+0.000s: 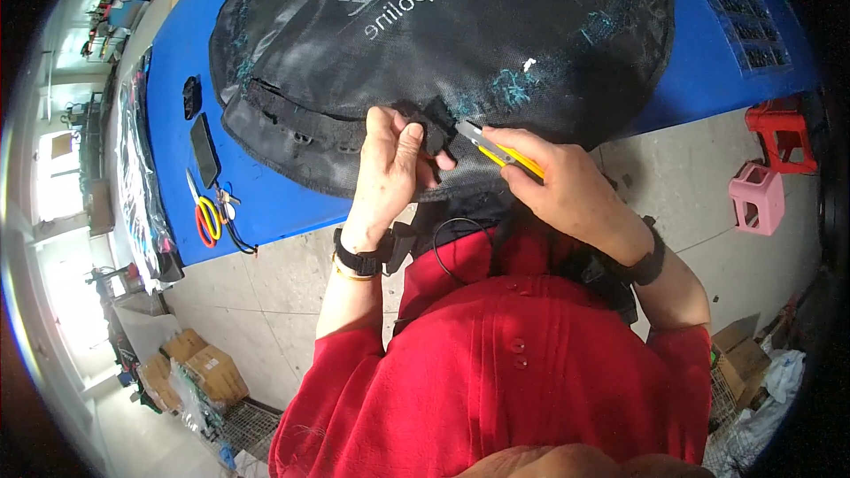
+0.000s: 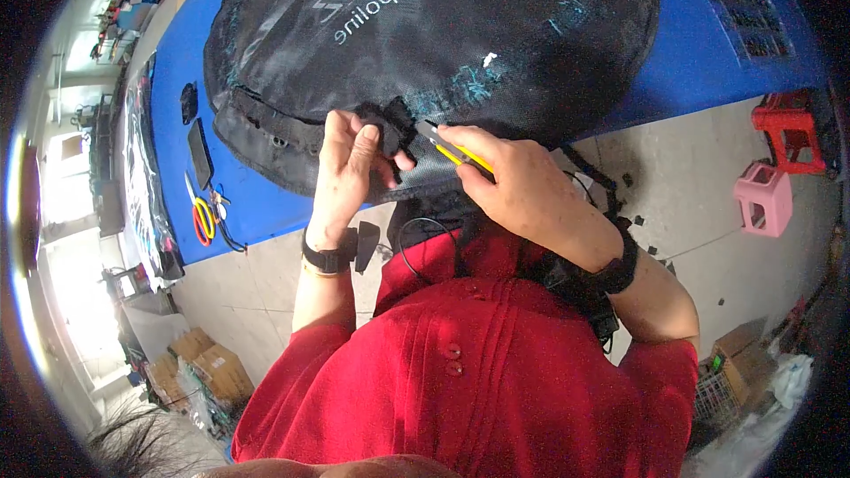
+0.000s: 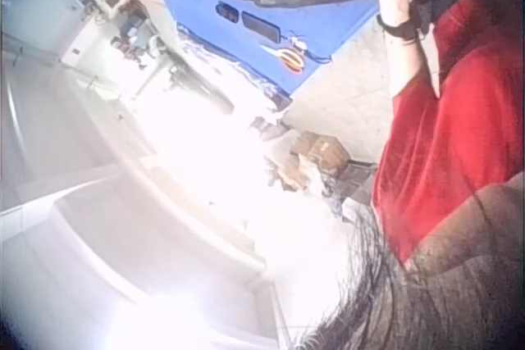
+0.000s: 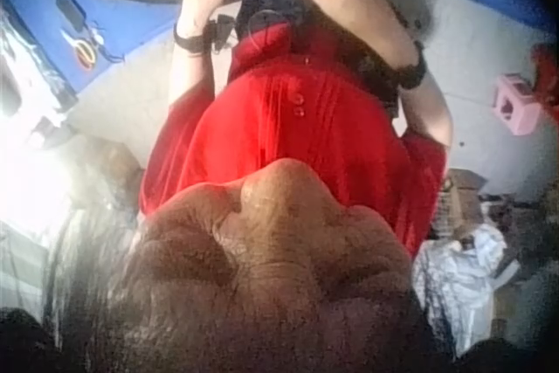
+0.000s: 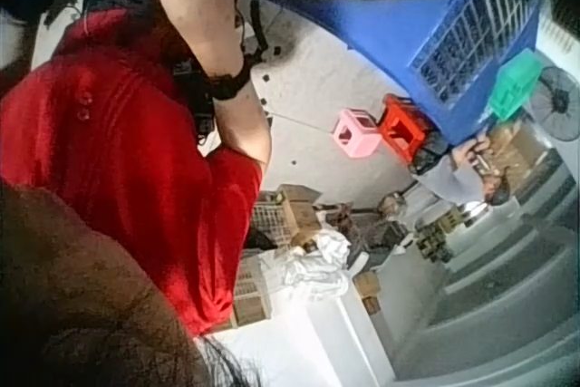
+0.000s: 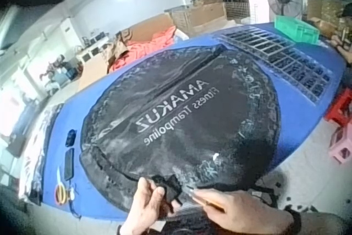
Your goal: The person cuts a black fabric strap from a trampoline mat using a utility knife, pulls the strap away by hand, and then uses the knife to cut small slits into the edge of the mat.
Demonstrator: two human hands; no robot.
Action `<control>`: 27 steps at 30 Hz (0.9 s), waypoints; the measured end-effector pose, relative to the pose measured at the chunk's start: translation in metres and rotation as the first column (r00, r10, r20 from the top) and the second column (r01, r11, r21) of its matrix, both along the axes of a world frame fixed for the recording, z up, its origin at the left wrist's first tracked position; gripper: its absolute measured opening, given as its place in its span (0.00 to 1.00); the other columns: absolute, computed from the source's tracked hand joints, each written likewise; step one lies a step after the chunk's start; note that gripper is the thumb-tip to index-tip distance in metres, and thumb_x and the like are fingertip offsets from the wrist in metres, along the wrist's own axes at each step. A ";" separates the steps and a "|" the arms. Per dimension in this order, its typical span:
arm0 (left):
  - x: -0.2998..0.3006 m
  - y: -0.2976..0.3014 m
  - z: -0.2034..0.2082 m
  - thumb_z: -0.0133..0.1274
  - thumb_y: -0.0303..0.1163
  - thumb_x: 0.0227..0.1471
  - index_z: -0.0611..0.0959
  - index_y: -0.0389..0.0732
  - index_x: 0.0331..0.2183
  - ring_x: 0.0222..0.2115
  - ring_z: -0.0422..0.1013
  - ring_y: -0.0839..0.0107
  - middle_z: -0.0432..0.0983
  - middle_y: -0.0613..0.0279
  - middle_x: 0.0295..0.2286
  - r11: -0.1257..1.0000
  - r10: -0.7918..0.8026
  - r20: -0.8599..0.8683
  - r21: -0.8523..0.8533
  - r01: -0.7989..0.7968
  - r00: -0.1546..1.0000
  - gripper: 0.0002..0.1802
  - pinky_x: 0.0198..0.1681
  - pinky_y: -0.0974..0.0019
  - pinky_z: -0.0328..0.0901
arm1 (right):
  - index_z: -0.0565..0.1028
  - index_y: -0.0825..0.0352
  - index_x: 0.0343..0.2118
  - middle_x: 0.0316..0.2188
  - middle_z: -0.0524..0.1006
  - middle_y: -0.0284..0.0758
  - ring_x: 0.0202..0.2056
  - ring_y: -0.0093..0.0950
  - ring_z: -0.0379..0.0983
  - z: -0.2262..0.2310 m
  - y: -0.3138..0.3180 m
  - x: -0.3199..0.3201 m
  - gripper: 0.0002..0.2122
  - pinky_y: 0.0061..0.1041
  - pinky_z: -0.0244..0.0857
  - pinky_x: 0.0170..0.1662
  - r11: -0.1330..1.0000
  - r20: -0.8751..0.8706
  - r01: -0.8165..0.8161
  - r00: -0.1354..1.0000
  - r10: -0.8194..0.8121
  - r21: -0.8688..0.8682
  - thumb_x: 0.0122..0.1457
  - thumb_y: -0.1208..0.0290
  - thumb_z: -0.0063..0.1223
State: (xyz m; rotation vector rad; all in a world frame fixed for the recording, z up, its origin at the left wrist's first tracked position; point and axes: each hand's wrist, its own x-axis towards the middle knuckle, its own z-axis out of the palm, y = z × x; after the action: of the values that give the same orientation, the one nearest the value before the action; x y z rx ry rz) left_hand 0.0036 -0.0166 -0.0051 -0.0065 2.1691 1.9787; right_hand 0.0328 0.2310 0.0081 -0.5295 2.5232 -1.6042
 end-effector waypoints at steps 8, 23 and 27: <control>0.014 -0.007 0.005 0.52 0.32 0.70 0.67 0.42 0.40 0.22 0.76 0.77 0.74 0.60 0.44 0.964 0.189 -0.144 -0.163 -0.211 0.971 0.10 0.16 0.77 0.63 | 0.74 0.65 0.59 0.51 0.80 0.48 0.52 0.46 0.78 0.018 0.014 -0.012 0.20 0.38 0.74 0.53 0.999 0.002 0.033 0.999 -0.033 -0.001 0.64 0.74 0.55; -0.011 0.039 0.045 0.55 0.24 0.66 0.74 0.36 0.44 0.24 0.78 0.71 0.77 0.59 0.30 0.928 0.062 -0.026 0.369 -0.048 0.998 0.08 0.23 0.69 0.75 | 0.78 0.65 0.40 0.33 0.79 0.46 0.37 0.49 0.77 0.006 0.049 -0.081 0.09 0.44 0.70 0.40 0.918 -0.251 0.232 0.956 -0.153 0.321 0.62 0.66 0.60; -0.020 0.050 0.058 0.52 0.23 0.67 0.75 0.31 0.47 0.26 0.78 0.73 0.79 0.57 0.32 0.938 0.005 -0.023 0.346 0.003 1.000 0.09 0.27 0.72 0.75 | 0.79 0.65 0.39 0.32 0.76 0.43 0.38 0.46 0.75 0.006 0.054 -0.087 0.08 0.42 0.70 0.42 0.922 -0.280 0.246 0.946 -0.162 0.300 0.61 0.66 0.60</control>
State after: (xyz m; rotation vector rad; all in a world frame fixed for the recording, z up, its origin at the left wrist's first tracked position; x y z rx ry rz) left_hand -0.0166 0.0329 0.0529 0.0697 1.8018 2.3428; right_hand -0.0545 0.2855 0.0137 -0.4629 3.0462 -1.1829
